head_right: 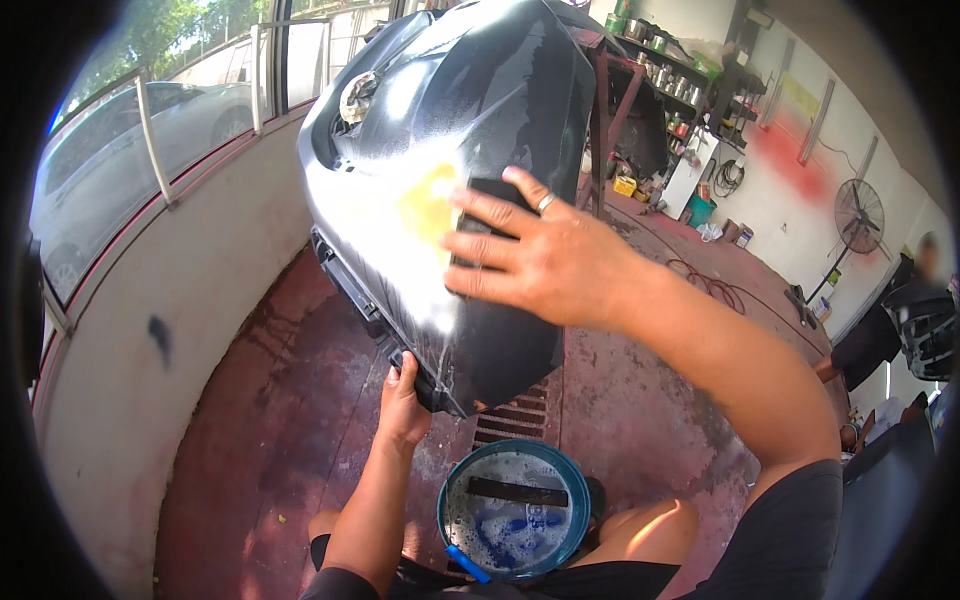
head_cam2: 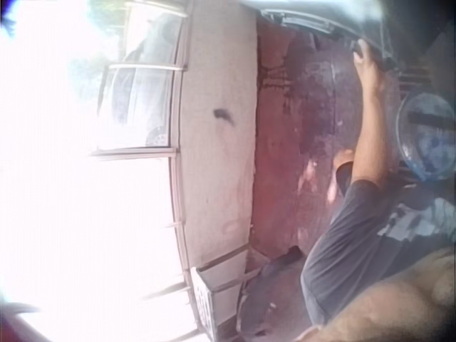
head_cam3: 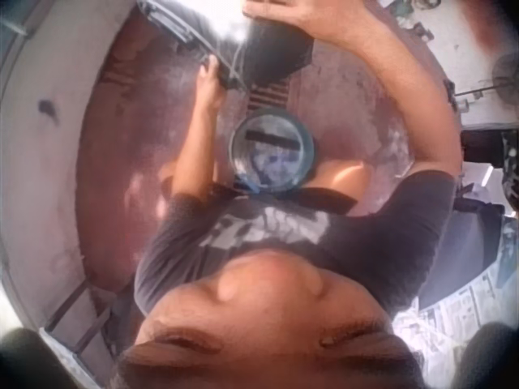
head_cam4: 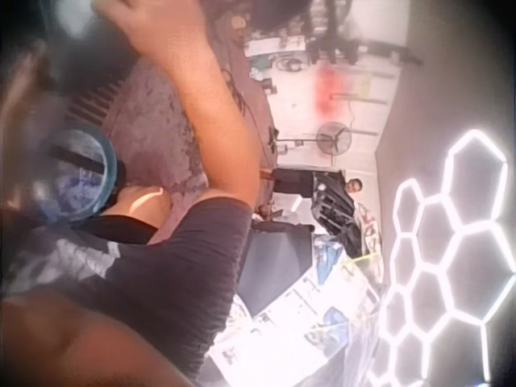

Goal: The person scrubs a detached car bumper with a sponge and water, repeatedly dipping the sponge into a bucket and wiping the surface. They also use a blue cloth to wipe the part and occasionally touch their face or adjust their position.

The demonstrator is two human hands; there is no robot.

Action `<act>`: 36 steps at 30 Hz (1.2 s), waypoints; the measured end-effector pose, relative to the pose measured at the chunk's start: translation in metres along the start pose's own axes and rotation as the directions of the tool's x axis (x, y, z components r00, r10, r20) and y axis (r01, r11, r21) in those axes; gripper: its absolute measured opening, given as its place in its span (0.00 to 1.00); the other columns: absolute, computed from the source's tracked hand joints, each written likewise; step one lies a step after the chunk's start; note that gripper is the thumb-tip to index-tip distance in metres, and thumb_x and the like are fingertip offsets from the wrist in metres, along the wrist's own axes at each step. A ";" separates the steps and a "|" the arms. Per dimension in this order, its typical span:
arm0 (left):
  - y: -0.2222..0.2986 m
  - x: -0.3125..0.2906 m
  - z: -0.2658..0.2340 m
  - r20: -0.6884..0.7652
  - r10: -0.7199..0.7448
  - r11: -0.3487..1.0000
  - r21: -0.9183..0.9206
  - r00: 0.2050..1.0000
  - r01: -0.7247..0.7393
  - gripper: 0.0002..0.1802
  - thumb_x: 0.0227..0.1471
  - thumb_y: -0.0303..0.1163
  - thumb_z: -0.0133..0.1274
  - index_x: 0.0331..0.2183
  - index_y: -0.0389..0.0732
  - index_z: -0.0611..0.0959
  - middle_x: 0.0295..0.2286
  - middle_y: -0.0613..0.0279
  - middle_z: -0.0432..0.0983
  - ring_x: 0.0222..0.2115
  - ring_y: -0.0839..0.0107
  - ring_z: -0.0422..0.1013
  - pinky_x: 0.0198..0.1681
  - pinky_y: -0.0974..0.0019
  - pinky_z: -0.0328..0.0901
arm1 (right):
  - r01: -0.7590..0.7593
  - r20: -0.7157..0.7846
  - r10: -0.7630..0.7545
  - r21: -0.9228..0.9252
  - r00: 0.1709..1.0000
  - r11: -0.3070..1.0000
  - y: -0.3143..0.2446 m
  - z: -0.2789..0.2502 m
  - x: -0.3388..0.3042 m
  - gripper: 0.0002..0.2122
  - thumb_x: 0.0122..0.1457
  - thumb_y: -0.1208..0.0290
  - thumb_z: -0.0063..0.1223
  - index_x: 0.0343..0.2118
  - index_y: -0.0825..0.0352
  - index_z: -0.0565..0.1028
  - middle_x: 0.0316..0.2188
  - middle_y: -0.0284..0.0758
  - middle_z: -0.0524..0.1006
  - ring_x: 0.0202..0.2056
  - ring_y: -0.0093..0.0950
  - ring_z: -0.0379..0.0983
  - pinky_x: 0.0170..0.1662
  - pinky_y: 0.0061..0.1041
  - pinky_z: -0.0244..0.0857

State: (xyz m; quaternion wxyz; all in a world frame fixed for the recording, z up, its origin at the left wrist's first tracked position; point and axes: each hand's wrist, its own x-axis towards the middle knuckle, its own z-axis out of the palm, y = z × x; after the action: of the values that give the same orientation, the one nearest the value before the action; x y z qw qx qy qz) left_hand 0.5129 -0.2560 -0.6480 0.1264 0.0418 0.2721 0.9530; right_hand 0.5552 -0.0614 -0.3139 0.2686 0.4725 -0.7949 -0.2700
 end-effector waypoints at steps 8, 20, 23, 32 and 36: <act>-0.002 -0.004 0.011 -0.002 -0.032 0.999 -0.011 0.999 0.032 0.25 0.70 0.47 0.62 0.59 0.44 0.77 0.53 0.62 0.81 0.53 0.63 0.78 0.56 0.50 0.75 | -0.136 -0.024 0.135 -0.097 0.991 0.986 0.016 -0.008 0.001 0.23 0.63 0.73 0.57 0.61 0.47 0.81 0.65 0.29 0.76 0.74 0.41 0.62 0.72 0.59 0.60; 0.000 -0.003 0.007 0.025 -0.035 0.999 -0.007 0.999 0.035 0.24 0.70 0.47 0.60 0.57 0.43 0.77 0.50 0.64 0.81 0.51 0.65 0.78 0.57 0.52 0.75 | -0.324 -0.256 0.287 -0.117 0.923 0.939 0.055 -0.022 0.006 0.28 0.61 0.70 0.68 0.65 0.51 0.76 0.59 0.31 0.76 0.65 0.39 0.71 0.65 0.48 0.65; -0.002 -0.002 0.004 0.015 -0.026 1.000 0.007 1.000 0.026 0.24 0.70 0.48 0.61 0.57 0.43 0.77 0.50 0.64 0.81 0.50 0.64 0.79 0.57 0.52 0.74 | -0.412 -0.317 0.373 -0.064 0.872 0.909 0.048 -0.015 0.015 0.28 0.62 0.67 0.68 0.65 0.56 0.74 0.54 0.34 0.76 0.61 0.38 0.73 0.63 0.46 0.65; 0.007 -0.007 0.010 -0.036 -0.030 0.999 0.019 0.999 0.030 0.25 0.69 0.48 0.62 0.57 0.43 0.77 0.50 0.62 0.81 0.50 0.64 0.79 0.56 0.51 0.75 | -0.406 -0.272 0.361 -0.134 0.892 0.904 -0.030 0.011 0.023 0.28 0.60 0.64 0.70 0.62 0.62 0.73 0.48 0.37 0.75 0.48 0.38 0.74 0.47 0.42 0.70; -0.001 -0.011 0.021 -0.010 -0.073 0.997 -0.016 0.997 0.072 0.22 0.69 0.47 0.62 0.55 0.44 0.78 0.48 0.63 0.82 0.46 0.64 0.80 0.50 0.49 0.78 | -0.634 -0.344 0.560 -0.155 0.753 0.757 0.022 0.001 0.011 0.28 0.60 0.65 0.70 0.62 0.61 0.74 0.49 0.35 0.75 0.49 0.37 0.75 0.49 0.41 0.70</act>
State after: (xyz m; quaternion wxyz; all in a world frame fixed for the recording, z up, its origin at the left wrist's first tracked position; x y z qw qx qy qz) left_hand 0.5266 -0.2470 -0.6311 0.1597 0.0259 0.2665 0.9502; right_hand 0.5366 -0.0624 -0.2974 0.5094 0.1841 -0.8158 -0.2026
